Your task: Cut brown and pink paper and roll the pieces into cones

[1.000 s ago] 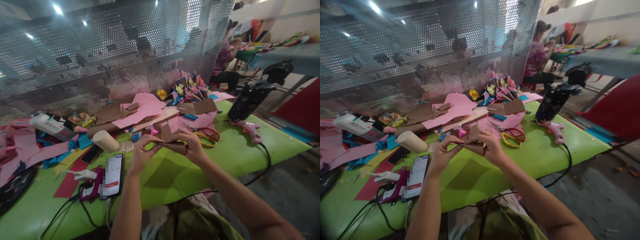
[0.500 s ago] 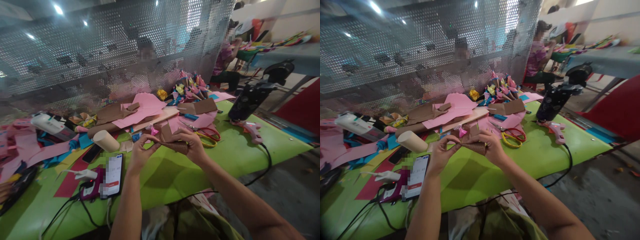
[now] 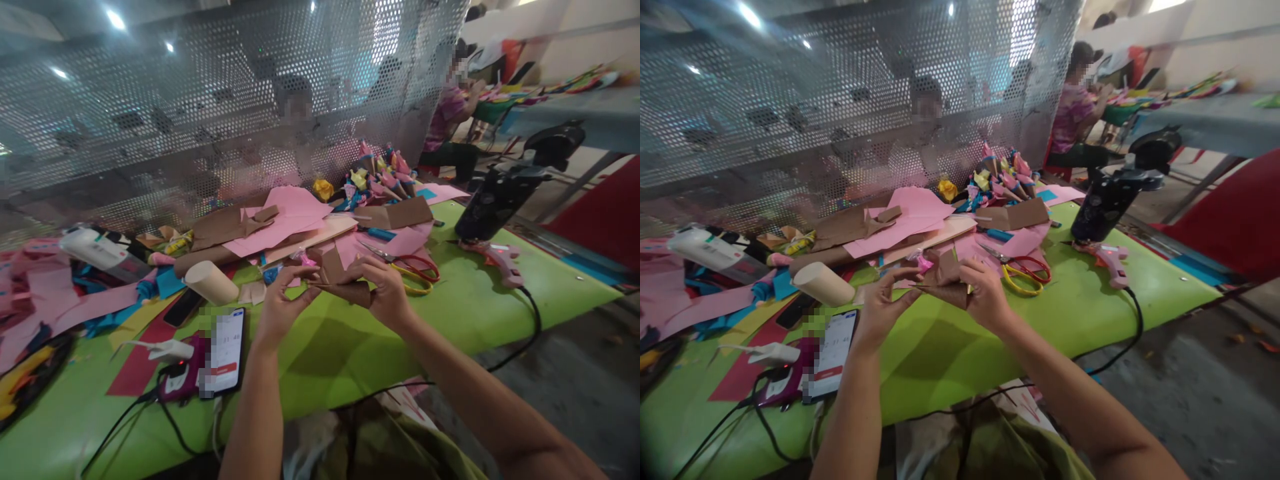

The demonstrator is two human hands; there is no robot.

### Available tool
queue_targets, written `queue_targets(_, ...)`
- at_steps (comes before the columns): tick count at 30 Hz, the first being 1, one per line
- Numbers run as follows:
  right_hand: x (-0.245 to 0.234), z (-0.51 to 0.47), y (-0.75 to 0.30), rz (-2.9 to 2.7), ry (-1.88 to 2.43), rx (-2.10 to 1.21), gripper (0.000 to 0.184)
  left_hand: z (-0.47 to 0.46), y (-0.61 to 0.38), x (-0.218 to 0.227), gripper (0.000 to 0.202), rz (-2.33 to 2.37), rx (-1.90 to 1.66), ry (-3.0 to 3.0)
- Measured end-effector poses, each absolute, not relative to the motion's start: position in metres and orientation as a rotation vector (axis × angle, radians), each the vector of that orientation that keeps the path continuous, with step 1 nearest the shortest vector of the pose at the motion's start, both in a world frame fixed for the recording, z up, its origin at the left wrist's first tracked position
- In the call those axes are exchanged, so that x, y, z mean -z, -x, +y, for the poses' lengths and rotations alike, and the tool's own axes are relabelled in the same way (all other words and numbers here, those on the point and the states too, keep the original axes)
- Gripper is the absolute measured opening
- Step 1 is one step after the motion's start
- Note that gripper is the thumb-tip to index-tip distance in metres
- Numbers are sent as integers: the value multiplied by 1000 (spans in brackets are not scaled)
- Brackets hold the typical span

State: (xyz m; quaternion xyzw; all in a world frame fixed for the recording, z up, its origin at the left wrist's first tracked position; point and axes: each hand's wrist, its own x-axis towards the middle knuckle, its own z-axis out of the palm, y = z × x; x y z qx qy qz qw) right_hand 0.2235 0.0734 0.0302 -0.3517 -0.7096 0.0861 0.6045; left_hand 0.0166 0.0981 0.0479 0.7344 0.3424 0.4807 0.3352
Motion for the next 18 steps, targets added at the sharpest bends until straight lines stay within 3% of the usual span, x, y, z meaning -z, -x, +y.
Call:
queue_targets(4,-28,74,-223,-1658,795,-212,12,98,-18,-50,14,860,-1244,-1993)
queue_targets(11,-29,76,-227,-1566,826,-228,3,102,-14,-47,20,895,-1322,-1893)
queue_targets(18,-31,75,-229,-1541,810,-205,9,102,-12,-47,16,895,-1337,-1860)
